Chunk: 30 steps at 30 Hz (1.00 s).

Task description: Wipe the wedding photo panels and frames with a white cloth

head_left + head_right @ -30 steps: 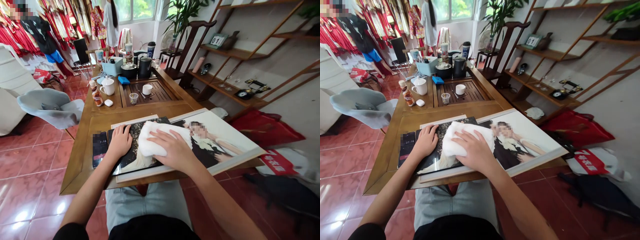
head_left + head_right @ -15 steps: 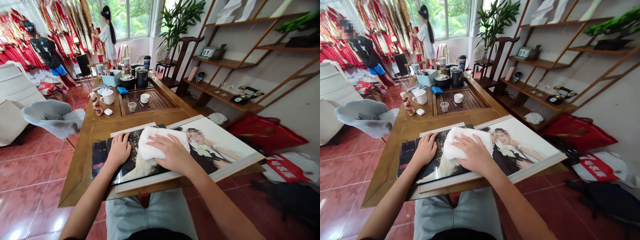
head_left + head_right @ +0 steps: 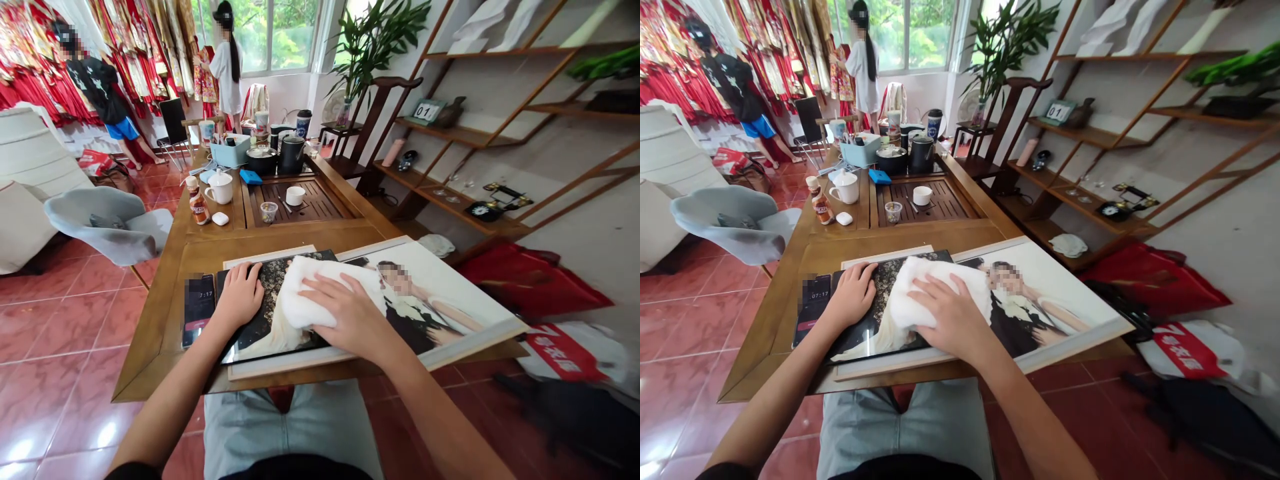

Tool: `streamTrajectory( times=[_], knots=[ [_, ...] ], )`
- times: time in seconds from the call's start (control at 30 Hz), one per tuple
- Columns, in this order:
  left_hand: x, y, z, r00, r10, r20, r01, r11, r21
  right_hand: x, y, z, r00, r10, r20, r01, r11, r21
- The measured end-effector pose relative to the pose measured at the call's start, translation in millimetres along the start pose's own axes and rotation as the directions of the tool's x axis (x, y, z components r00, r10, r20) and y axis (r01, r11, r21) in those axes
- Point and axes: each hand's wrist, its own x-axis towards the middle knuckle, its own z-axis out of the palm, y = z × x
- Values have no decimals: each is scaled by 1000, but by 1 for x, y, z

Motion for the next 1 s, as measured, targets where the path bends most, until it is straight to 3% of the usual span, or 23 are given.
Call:
streamTrajectory(
  times=[0.17,0.4,0.57,0.8,1.0],
  knots=[
    [0,0,1,1000,5,-10,-5,1000,3,-6,-13,0,987,-140,80,133,987,85],
    [-1,0,2,1000,-2,-19,2,1000,-8,8,3,1,999,38,-7,-39,999,-17],
    [-1,0,1,1000,3,-16,-3,1000,-1,9,-11,2,988,-118,95,110,990,87],
    [-1,-1,1,1000,12,-19,-12,1000,1,13,-9,2,1000,-16,20,15,1000,24],
    [-1,0,1,1000,-7,-10,7,1000,-1,8,-10,0,981,-155,114,140,982,124]
  ],
)
